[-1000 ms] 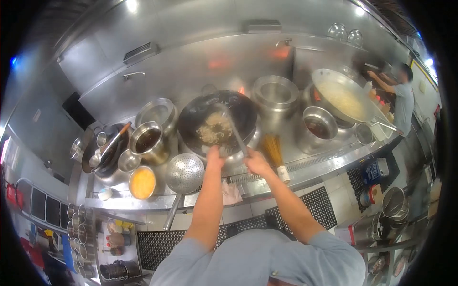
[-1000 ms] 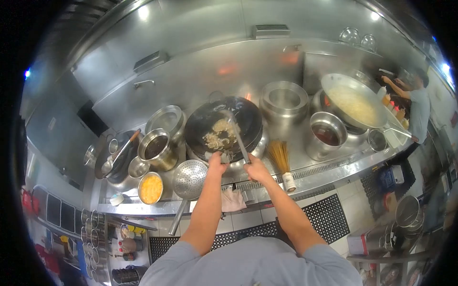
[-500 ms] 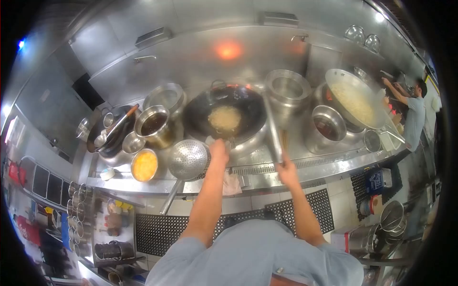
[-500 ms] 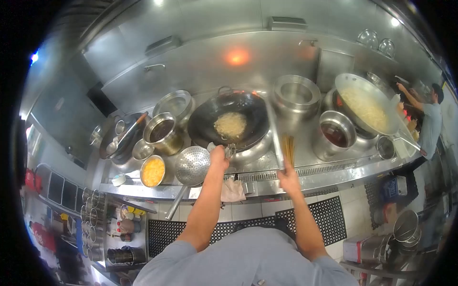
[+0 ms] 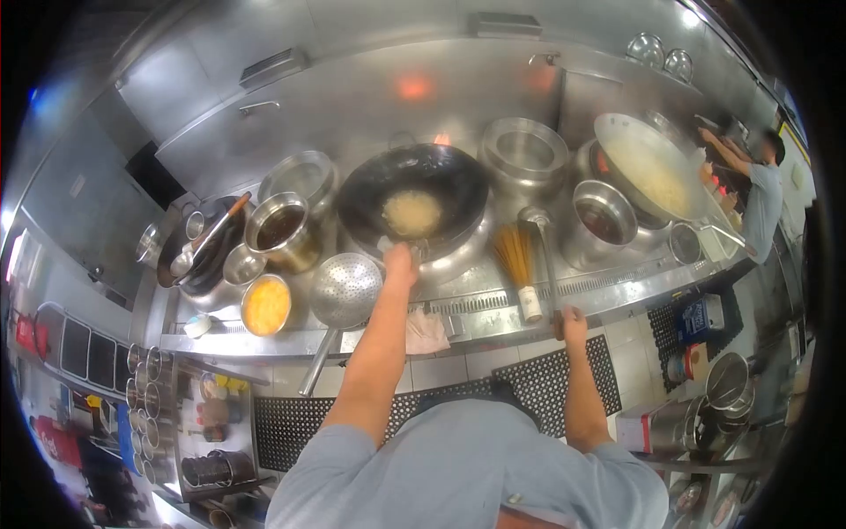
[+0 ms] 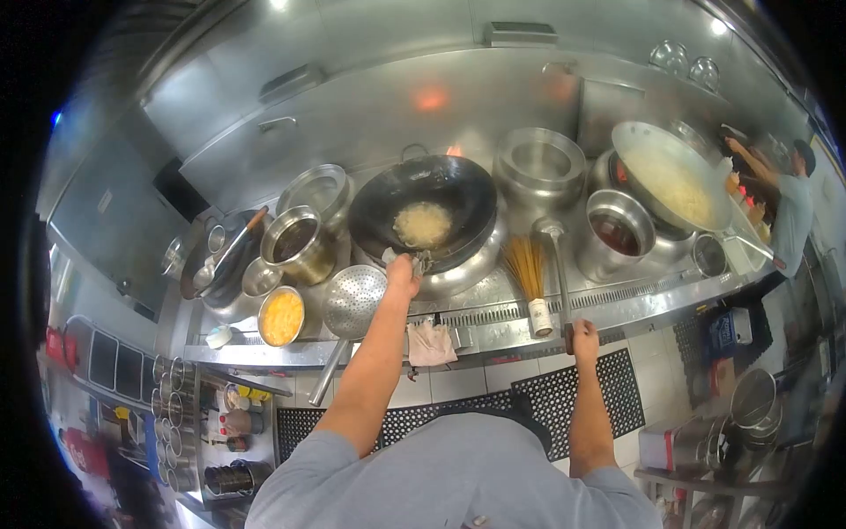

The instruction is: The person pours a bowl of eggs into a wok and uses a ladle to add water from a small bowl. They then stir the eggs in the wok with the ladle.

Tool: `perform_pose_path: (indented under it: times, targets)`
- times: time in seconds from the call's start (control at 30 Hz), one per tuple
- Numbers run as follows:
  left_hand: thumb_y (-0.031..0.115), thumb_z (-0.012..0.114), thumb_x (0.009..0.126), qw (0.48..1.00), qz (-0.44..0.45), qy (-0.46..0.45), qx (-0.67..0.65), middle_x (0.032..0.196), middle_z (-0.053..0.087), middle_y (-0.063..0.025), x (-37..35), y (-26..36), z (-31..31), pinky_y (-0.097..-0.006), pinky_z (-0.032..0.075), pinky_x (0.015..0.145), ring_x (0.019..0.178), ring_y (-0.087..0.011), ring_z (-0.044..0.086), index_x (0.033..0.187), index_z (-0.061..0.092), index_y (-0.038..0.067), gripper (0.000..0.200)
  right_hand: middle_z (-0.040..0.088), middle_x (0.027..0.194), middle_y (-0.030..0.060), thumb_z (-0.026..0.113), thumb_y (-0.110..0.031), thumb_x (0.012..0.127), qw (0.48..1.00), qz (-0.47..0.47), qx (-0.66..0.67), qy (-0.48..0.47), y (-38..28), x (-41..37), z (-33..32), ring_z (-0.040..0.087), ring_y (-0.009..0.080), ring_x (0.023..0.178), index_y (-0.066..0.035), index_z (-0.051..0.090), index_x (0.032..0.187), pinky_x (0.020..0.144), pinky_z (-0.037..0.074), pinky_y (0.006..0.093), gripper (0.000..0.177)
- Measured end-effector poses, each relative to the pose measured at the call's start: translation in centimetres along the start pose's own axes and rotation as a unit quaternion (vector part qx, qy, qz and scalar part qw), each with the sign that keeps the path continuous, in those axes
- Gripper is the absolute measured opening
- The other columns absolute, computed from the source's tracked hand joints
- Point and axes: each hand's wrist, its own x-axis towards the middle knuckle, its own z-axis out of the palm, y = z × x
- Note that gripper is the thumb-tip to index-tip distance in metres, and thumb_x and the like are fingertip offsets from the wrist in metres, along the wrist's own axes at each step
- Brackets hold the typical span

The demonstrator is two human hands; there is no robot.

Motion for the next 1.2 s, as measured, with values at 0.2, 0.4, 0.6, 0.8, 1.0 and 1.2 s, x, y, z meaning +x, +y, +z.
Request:
perform_pose_path:
  times: [0.2, 0.4, 0.6, 0.8, 1.0, 1.2]
  targets:
    - [0.008, 0.049, 0.084, 0.987, 0.041, -0.031, 0.151, 0.105, 0.055, -0.0105, 7.6, -2.7, -3.8, -0.0483, 0.039, 0.081, 0.093, -0.0254, 0.055, 0.111, 0.050, 0.002, 0.027, 0.060, 0.064, 0.0097, 0.053, -0.028, 0.086, 0.982, 0.143, -0.118, -0.037, 9.8, -11.4, -2.8, 0.060, 0.0233, 0.060, 0.001, 0.060, 0.079, 0.056, 0.049, 0.0359, 0.030]
    - [0.011, 0.050, 0.085, 0.976, 0.048, -0.045, 0.208, 0.103, 0.058, -0.0100, 8.2, -3.4, -5.1, -0.0477, 0.042, 0.075, 0.091, -0.0253, 0.057, 0.108, 0.052, 0.003, 0.025, 0.062, 0.104, 0.0273, 0.059, -0.029, 0.080, 0.933, -0.013, -0.276, -0.230, 5.9, -14.3, 3.9, 0.060, 0.0400, 0.100, 0.008, 0.058, 0.109, 0.089, 0.046, 0.0416, 0.047]
    - [0.013, 0.048, 0.087, 0.994, -0.026, 0.030, 0.105, 0.097, 0.060, -0.0088, 4.6, -1.7, -3.0, -0.0469, 0.043, 0.068, 0.085, -0.0247, 0.060, 0.107, 0.052, 0.004, 0.023, 0.061, 0.109, 0.0273, 0.057, -0.031, 0.080, 0.800, -0.289, -0.384, -0.359, 5.7, -9.7, 12.5, 0.058, 0.0378, 0.106, 0.009, 0.055, 0.112, 0.096, 0.044, 0.0441, 0.051]
    - [0.015, 0.049, 0.087, 0.990, -0.036, 0.041, 0.132, 0.098, 0.059, -0.0087, 3.9, -1.0, -2.9, -0.0434, 0.047, 0.068, 0.086, -0.0255, 0.058, 0.107, 0.052, 0.006, 0.022, 0.058, 0.122, 0.0193, 0.057, -0.030, 0.078, 0.659, -0.127, -0.453, -0.587, 4.9, -7.0, 14.3, 0.054, 0.0345, 0.115, -0.003, 0.062, 0.113, 0.101, 0.039, 0.0461, 0.045]
    - [0.016, 0.049, 0.087, 0.988, -0.047, 0.058, 0.138, 0.103, 0.057, -0.0089, 2.6, -0.2, -2.5, -0.0439, 0.048, 0.075, 0.091, -0.0242, 0.057, 0.109, 0.052, 0.007, 0.024, 0.060, 0.120, 0.0157, 0.056, -0.037, 0.078, 0.663, -0.167, -0.446, -0.578, 6.1, -5.6, 14.4, 0.058, 0.0306, 0.110, -0.009, 0.056, 0.123, 0.092, 0.046, 0.0401, 0.053]
    - [0.009, 0.047, 0.087, 0.993, -0.033, 0.042, 0.105, 0.085, 0.060, -0.0079, 1.8, 0.4, -1.8, -0.0368, 0.048, 0.058, 0.073, -0.0219, 0.061, 0.101, 0.050, 0.007, 0.014, 0.056, 0.126, 0.0146, 0.054, -0.047, 0.079, 0.653, -0.223, -0.434, -0.579, 10.3, -3.8, 15.6, 0.054, 0.0276, 0.117, -0.011, 0.055, 0.125, 0.095, 0.044, 0.0390, 0.057]
